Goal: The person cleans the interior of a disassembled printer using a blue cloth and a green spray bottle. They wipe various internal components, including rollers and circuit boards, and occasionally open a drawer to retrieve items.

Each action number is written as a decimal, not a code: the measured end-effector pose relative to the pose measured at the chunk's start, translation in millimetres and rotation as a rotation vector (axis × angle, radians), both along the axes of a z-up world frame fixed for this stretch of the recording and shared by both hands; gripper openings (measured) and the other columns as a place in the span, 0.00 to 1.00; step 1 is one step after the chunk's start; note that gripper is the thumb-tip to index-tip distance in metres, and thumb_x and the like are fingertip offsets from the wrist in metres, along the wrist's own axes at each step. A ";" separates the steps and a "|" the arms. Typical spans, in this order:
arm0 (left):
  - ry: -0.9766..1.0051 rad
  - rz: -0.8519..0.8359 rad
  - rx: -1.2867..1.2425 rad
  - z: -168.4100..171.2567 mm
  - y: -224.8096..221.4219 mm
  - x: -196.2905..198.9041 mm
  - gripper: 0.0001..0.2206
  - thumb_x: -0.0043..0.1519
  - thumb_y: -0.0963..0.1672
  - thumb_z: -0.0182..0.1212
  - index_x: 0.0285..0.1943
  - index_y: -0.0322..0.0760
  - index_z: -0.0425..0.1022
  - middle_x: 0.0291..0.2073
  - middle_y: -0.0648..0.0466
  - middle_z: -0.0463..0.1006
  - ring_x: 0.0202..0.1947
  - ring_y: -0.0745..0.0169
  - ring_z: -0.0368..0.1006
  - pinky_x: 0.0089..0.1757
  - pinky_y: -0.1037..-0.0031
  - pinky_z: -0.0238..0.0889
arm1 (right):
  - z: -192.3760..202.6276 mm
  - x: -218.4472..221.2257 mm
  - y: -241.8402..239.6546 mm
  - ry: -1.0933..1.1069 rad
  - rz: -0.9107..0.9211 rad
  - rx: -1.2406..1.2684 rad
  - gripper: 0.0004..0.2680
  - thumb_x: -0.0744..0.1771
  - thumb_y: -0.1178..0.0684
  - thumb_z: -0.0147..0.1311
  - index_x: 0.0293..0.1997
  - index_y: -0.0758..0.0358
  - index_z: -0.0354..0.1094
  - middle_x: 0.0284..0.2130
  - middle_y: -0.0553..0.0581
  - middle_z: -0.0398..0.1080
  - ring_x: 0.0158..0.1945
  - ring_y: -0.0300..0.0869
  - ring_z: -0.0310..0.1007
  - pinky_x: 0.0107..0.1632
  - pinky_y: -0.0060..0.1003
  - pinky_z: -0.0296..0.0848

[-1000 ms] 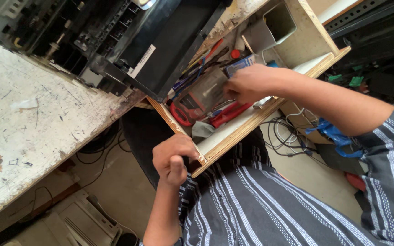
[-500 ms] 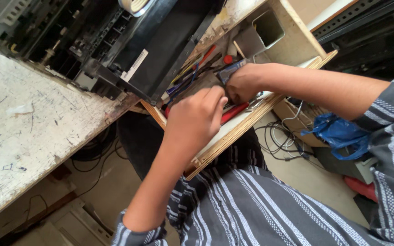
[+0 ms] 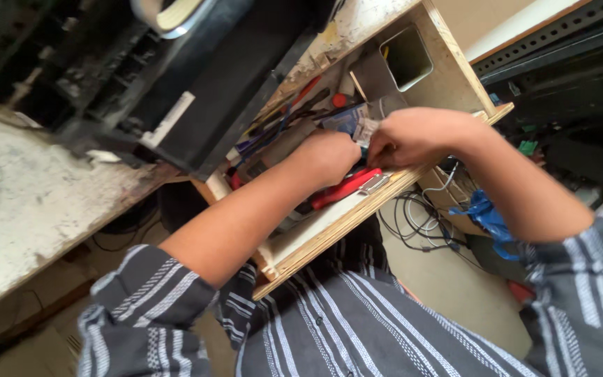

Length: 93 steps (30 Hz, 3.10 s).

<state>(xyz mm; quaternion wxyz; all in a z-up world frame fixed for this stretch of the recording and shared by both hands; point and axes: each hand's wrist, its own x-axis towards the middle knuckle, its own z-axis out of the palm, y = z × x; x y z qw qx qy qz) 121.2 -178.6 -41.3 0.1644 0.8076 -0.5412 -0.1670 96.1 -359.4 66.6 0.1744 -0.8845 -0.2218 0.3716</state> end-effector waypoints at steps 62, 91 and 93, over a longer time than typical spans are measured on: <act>-0.063 0.002 -0.205 -32.7 -29.1 -14.7 0.07 0.52 0.43 0.58 0.26 0.37 0.81 0.25 0.41 0.79 0.27 0.41 0.77 0.32 0.57 0.70 | -6.4 -25.0 -27.3 -0.145 -0.604 0.435 0.09 0.62 0.52 0.59 0.35 0.70 0.80 0.26 0.55 0.81 0.31 0.35 0.77 0.38 0.34 0.76; -0.425 0.566 -0.830 178.0 152.5 -65.9 0.12 0.60 0.42 0.65 0.46 0.34 0.65 0.40 0.43 0.78 0.41 0.43 0.79 0.38 0.61 0.71 | 22.0 -17.8 109.3 -0.602 -0.441 1.268 0.03 0.68 0.64 0.58 0.43 0.72 0.73 0.39 0.56 0.75 0.39 0.37 0.74 0.39 0.30 0.73; -0.706 0.616 -0.970 171.1 184.7 -67.2 0.10 0.64 0.43 0.64 0.47 0.36 0.68 0.44 0.45 0.78 0.45 0.47 0.78 0.42 0.63 0.73 | 52.4 -9.5 125.6 -0.825 -0.521 1.029 0.03 0.66 0.65 0.59 0.41 0.71 0.73 0.33 0.56 0.76 0.28 0.36 0.71 0.30 0.28 0.67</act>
